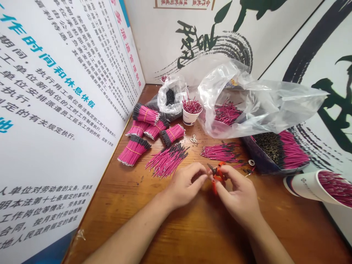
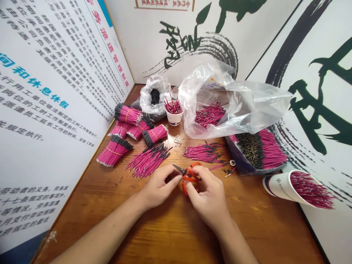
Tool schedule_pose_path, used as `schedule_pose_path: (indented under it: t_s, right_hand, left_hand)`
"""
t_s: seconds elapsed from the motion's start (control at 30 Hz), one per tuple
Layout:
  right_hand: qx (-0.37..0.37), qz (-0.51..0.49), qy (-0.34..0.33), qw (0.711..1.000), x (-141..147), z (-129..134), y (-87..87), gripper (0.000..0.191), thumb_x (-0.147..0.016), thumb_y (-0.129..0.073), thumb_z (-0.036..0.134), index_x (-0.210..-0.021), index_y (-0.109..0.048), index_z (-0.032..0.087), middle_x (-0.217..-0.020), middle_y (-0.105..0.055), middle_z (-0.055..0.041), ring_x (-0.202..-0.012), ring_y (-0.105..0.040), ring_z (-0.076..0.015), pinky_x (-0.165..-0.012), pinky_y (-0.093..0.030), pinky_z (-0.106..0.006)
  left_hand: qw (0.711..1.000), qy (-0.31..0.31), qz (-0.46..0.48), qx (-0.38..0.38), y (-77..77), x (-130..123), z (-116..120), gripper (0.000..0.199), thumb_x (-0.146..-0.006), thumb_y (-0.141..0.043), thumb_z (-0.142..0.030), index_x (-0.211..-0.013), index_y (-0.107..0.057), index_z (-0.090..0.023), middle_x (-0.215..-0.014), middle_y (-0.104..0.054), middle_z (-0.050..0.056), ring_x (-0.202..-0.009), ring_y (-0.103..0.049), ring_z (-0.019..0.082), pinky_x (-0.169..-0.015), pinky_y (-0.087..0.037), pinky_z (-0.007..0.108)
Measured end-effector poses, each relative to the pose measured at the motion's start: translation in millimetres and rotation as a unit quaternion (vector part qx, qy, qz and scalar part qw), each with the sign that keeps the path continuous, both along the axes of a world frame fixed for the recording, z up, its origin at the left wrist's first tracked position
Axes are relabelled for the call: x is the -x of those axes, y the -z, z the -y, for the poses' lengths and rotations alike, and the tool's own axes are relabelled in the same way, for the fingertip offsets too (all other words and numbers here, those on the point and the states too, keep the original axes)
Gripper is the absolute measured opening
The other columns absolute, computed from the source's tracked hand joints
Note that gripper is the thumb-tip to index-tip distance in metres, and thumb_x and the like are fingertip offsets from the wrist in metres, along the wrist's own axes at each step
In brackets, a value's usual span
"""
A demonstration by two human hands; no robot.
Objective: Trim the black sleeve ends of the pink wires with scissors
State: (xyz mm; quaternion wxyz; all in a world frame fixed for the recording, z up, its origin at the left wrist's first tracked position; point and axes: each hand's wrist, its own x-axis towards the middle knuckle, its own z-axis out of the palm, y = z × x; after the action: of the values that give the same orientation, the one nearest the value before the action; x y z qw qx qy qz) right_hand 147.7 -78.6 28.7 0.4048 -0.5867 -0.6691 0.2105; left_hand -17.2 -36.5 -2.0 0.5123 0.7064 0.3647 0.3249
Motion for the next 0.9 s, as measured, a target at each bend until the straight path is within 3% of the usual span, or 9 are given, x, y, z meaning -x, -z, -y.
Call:
schedule_pose_path:
  t_s: [0.13, 0.3, 0.57, 0.7, 0.9]
  right_hand:
    - [0.026, 0.0, 0.01, 1.0, -4.0, -1.0, 3.0, 0.005, -0.085, -0.057, 0.021, -0.085, -0.062, 0.02, -0.074, -0.066, -0.0013, -0.063, -0.06, -0.0149, -0.06, -0.049, -0.023]
    - [0.076, 0.008, -0.01, 0.997, -3.7, -4.3, 8.7, 0.01, -0.087, -0.055, 0.023, -0.09, -0.064, 0.019, -0.081, -0.068, -0.0036, -0.068, -0.063, -0.0165, -0.062, -0.05, -0.024]
    - [0.123, 0.021, -0.044, 0.991, -2.1, -4.2, 5.8, 0.012, -0.088, -0.055, 0.027, -0.089, -0.064, 0.019, -0.076, -0.069, -0.0019, -0.065, -0.063, -0.016, -0.06, -0.049, -0.023]
    - [0.141, 0.037, -0.06, 0.988, -2.8, -3.0, 4.2, 0.014, -0.089, -0.056, 0.03, -0.09, -0.065, 0.02, -0.071, -0.067, -0.0002, -0.059, -0.059, -0.0147, -0.055, -0.045, -0.023]
    - [0.122, 0.046, -0.062, 0.99, -3.8, -1.2, 4.3, 0.015, -0.091, -0.056, 0.032, -0.09, -0.064, 0.02, -0.072, -0.066, 0.0006, -0.059, -0.058, -0.0137, -0.056, -0.044, -0.023]
  left_hand:
    - [0.993, -0.049, 0.079, 0.071, -1.8, 0.5, -3.7, 0.008, -0.091, -0.052, -0.022, -0.088, -0.057, -0.017, -0.079, -0.06, 0.001, -0.072, -0.054, 0.013, -0.067, -0.043, 0.025]
    - [0.976, -0.05, 0.172, 0.122, -2.9, 0.0, -5.6, 0.009, -0.091, -0.052, -0.022, -0.093, -0.058, -0.015, -0.085, -0.064, 0.004, -0.069, -0.055, 0.011, -0.066, -0.044, 0.024]
    - [0.979, -0.148, 0.127, 0.06, -2.6, 1.6, -7.4, 0.02, -0.096, -0.049, -0.029, -0.09, -0.063, -0.016, -0.085, -0.057, 0.003, -0.064, -0.049, 0.01, -0.061, -0.042, 0.024]
    - [0.975, -0.13, 0.152, 0.097, -5.6, 3.3, -5.9, 0.025, -0.099, -0.04, -0.031, -0.091, -0.059, -0.017, -0.068, -0.051, -0.001, -0.06, -0.049, 0.011, -0.061, -0.041, 0.025]
    - [0.969, -0.123, 0.183, 0.108, -4.8, -0.3, -3.4, 0.021, -0.099, -0.041, -0.035, -0.097, -0.053, -0.017, -0.074, -0.05, -0.002, -0.061, -0.044, 0.01, -0.057, -0.038, 0.022]
